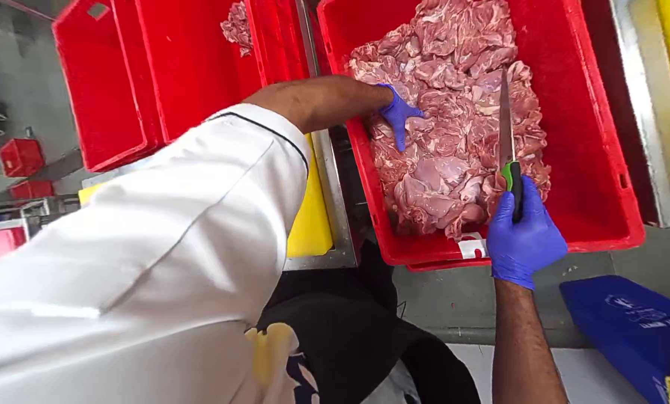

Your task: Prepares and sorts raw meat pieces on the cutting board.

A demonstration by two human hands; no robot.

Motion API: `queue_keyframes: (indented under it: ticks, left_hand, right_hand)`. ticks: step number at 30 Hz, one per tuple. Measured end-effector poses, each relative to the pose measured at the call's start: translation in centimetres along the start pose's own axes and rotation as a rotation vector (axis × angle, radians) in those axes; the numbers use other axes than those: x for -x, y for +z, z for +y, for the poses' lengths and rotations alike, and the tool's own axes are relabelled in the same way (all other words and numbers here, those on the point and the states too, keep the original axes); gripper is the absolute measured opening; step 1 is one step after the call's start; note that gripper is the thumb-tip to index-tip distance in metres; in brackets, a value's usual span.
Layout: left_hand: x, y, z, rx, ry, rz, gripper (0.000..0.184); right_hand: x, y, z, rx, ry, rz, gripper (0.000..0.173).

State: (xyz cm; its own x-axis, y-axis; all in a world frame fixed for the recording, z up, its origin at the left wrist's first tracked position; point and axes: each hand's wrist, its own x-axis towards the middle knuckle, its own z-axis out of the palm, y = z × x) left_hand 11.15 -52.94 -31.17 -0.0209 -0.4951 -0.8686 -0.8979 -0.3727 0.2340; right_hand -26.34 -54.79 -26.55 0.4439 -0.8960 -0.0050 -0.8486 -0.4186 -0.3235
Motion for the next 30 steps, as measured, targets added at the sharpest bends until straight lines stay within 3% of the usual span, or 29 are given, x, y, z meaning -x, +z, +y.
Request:
queue_keyframes:
  ticks: [5,10,14,17,23,28,30]
  left_hand:
    - [0.9,1.4,3.6,-0.058,0.005,-0.085,0.110]
    - [-1.5,2.7,4.8,0.226,0.138,-0.068,0.113]
    - [0.0,5.8,8.9,0.540,0.255,0.036,0.105]
    - [0.4,7.6,11.7,0.377,0.335,0.070,0.105]
    - [0.3,7.2,14.3,0.010,0.365,-0.028,0.093]
    - [3.7,8.7,14.1,-0.002,0.378,-0.110,0.121]
    - [4.8,11.3,14.7,-0.050,0.366,-0.013,0.125]
  right_hand:
    - [0.1,-0.3,0.7,-0.009,-0.016,-0.005,0.046]
    - [0.4,0.1,0.9,-0.031,-0.020,0.046,0.044]
    - [0.4,0.4,0.8,-0.045,-0.027,0.057,0.044]
    - [0.8,0.4,0.8,-0.046,-0.017,0.024,0.045]
    - [0.5,0.4,1.2,-0.082,-0.020,0.059,0.045]
    - [0.4,0.2,1.3,-0.115,-0.021,0.063,0.044]
    - [0.8,0.0,1.4,-0.113,-0.028,0.052,0.044]
